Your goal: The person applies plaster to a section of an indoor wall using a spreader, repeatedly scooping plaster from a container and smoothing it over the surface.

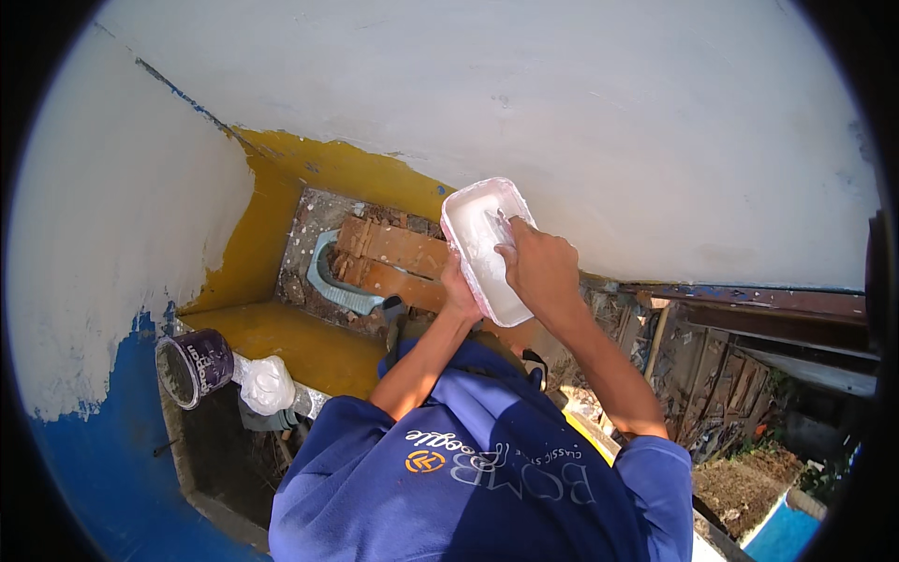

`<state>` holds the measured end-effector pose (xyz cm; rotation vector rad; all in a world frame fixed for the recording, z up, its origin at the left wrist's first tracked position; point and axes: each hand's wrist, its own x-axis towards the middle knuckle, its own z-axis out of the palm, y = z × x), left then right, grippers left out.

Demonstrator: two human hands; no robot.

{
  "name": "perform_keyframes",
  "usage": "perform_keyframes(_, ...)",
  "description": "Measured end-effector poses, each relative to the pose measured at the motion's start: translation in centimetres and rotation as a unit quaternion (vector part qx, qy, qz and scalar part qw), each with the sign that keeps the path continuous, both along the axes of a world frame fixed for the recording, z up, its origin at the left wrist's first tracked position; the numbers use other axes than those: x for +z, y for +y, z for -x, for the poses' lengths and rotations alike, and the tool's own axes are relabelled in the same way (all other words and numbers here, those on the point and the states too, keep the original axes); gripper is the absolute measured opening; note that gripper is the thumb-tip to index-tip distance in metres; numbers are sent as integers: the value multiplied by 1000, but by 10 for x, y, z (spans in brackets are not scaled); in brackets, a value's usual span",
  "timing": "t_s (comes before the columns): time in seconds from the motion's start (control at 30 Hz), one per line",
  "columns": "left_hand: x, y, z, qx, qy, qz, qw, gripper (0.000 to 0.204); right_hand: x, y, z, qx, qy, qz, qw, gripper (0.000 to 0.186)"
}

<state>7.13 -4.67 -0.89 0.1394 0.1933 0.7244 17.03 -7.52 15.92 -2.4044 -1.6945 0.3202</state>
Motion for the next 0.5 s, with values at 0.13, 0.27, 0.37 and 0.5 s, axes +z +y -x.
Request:
perform_keyframes(0.13,12,-3,-3,-39,21,26,999,75,4,-16,4,-40,70,-17,997,26)
perform_keyframes(0.27,16,-3,4,-61,31,43,997,76,3,-23,14,-95,133,-79,983,26)
perform_keyframes(0.37,15,-4,8,-76,9,49,996,76,-9,-28,20,-114,124,-49,984,30)
perform_keyframes(0.5,14,-3,9,-78,0,25,997,75,-9,-32,22,-122,135,-107,977,32)
